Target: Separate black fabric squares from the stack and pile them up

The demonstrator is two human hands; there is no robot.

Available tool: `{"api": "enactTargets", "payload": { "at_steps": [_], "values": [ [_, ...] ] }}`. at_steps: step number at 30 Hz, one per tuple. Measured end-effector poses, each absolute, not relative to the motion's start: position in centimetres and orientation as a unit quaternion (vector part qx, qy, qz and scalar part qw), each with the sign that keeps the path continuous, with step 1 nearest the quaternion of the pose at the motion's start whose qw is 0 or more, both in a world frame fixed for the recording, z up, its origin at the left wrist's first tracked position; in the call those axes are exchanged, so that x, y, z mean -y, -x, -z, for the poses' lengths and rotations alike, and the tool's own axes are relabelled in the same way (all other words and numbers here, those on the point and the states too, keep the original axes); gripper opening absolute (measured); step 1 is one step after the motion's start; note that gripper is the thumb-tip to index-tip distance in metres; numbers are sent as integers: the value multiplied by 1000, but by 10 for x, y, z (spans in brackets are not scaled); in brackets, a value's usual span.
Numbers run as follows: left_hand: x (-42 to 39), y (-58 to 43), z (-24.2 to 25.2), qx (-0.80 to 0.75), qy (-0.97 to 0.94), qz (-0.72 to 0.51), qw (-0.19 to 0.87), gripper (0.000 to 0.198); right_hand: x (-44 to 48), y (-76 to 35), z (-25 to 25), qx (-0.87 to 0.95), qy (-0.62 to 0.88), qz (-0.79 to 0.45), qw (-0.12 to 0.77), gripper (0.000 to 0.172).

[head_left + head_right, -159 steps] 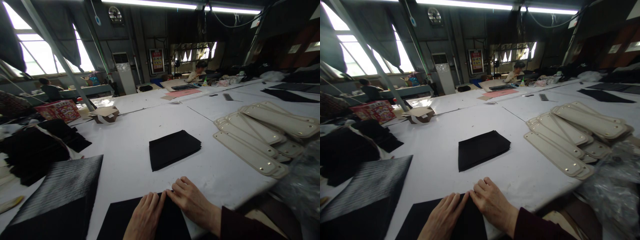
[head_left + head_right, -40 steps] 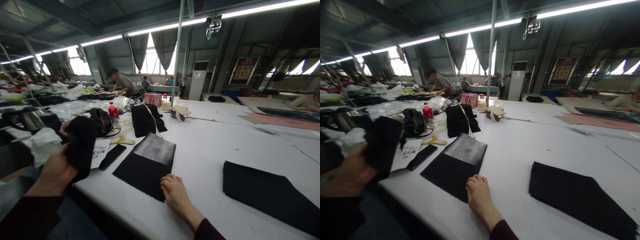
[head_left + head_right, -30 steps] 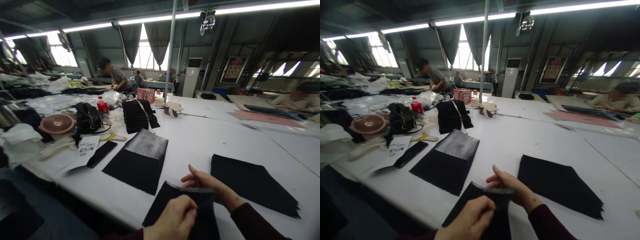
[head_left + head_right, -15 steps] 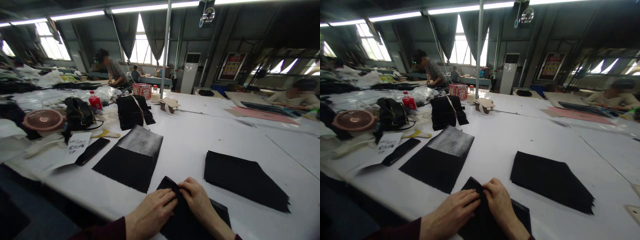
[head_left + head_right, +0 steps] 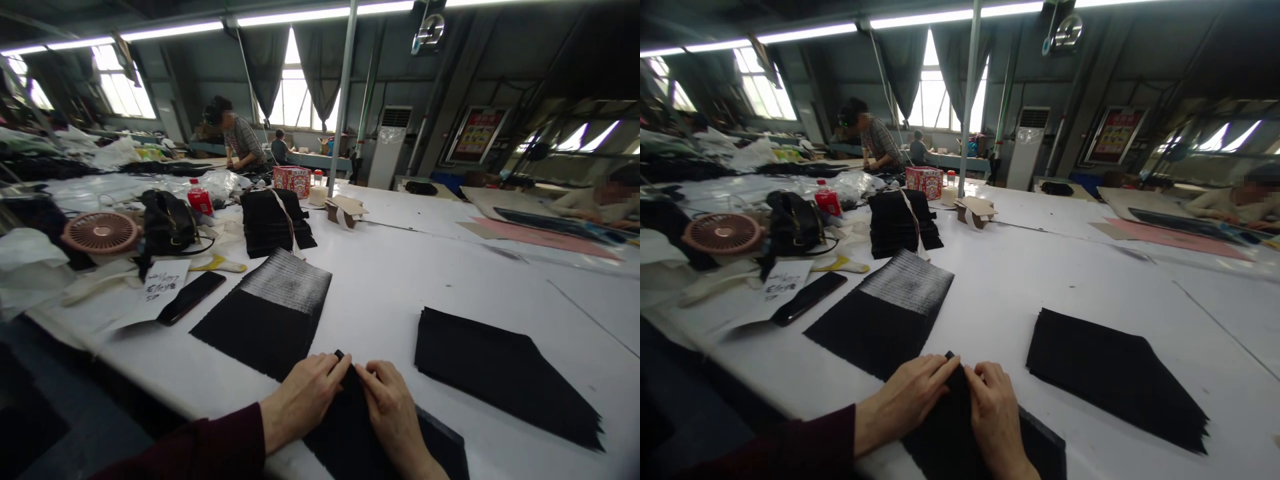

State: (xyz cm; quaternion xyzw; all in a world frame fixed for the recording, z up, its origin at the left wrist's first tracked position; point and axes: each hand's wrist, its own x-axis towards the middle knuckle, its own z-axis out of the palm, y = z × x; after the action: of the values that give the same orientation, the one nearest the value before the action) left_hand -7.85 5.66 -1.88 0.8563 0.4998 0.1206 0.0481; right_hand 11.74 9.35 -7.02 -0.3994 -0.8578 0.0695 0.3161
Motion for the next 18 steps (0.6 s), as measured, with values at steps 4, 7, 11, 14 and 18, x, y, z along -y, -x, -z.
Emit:
{"api": "enactTargets", "payload": {
  "at_steps": [4,7,11,14,18],
  "values": [
    [-61,78,33,-508,-854,-109,14,54,-90,-118,71,878,375,-15,296,38],
    [-61,78,36,-520,-846,-115,7,47,-89,-117,72,884,365,10,291,38],
    [-59,80,36,-528,-839,-130,15,41,-90,-117,74,891,346,37,291,39],
    [-59,80,36,-535,-833,-140,26,40,-91,-117,73,894,336,50,293,43],
    [-60,80,35,-545,-826,-139,38,39,-93,-116,70,894,324,64,304,45]
  ]
}}
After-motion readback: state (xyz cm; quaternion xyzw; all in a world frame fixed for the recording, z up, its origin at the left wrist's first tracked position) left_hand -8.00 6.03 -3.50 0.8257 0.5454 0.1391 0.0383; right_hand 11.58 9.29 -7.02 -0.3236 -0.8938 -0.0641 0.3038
